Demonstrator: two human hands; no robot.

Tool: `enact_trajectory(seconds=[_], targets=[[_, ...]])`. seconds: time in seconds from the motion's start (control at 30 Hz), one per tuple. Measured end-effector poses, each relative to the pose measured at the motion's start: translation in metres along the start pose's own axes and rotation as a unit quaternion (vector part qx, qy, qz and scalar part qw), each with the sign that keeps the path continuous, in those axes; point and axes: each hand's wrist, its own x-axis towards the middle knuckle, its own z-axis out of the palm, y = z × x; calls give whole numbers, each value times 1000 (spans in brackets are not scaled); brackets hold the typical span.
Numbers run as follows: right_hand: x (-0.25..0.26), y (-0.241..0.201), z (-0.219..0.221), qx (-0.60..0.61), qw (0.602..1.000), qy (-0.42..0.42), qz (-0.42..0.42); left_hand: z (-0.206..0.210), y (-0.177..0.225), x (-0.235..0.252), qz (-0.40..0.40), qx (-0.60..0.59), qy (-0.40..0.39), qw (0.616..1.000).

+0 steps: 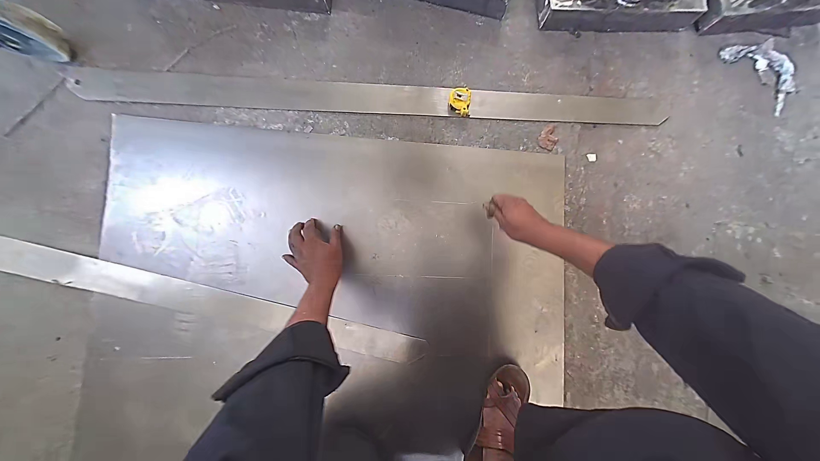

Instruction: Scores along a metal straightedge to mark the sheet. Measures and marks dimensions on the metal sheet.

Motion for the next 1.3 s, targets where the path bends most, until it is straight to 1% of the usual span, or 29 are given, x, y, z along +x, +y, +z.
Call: enact_trajectory(seconds=[0.07,0.13,0.2,0.27,0.33,0.4,0.47,0.53,0.6,0.67,0.73,0.77,0.8,0.83,0.9,0.97,1.0,1.07,1.1,1.13,1.17,1.2,1.23,1.27,1.3], targets=[[62,-5,-27,-39,996,73,44,38,0,-7,-43,46,71,996],[122,-12,-62,-75,985,128,91,56,7,-5,-40,56,89,994],[177,-29,-63,-42,976,161,138,49,-8,-16,-41,66,75,994],[226,-41,-73,-28,968,177,177,48,-5,-6,-39,75,82,993],[244,-37,-74,-66,964,156,206,50,0,-4,-34,82,78,993],[244,-35,-74,-103,960,152,209,51,0,-5,-34,87,79,993],[226,-34,-76,-89,966,119,212,49,-3,-5,-40,94,70,992],[185,-24,-76,-33,975,82,205,46,0,-6,-46,100,53,992],[127,-1,-66,51,979,41,191,43,3,-5,-49,108,47,992],[59,30,-44,148,968,-2,205,42,7,-5,-49,114,51,991],[-15,58,-18,235,937,-49,255,42,10,-6,-48,125,49,990],[-48,64,-8,285,909,-76,294,40,12,-8,-49,130,45,989],[-76,71,2,338,879,-84,326,41,15,-6,-48,134,44,989],[-100,79,14,396,845,-80,349,42,17,-5,-48,138,46,988],[-138,92,52,496,789,-25,362,43,14,-7,-47,149,53,986],[-163,90,90,553,757,53,343,43,10,-10,-41,155,54,986],[-172,83,103,573,748,79,326,41,7,-11,-41,153,54,986],[-173,85,101,585,757,98,275,45,15,-4,-51,121,53,990],[-176,83,97,581,765,92,264,37,18,-3,-53,107,36,992],[-183,79,93,586,760,87,268,22,26,-8,-40,91,4,995],[-185,77,86,600,742,100,283,12,46,-14,-1,59,-32,998],[-181,80,76,623,716,108,297,8,72,-28,67,12,-70,995],[-177,77,69,649,684,105,315,3,95,-50,147,-45,-119,981],[-173,72,61,667,662,97,327,3,123,-77,207,-103,-194,953],[-166,69,52,674,655,93,329,10,156,-103,247,-166,-278,913]])
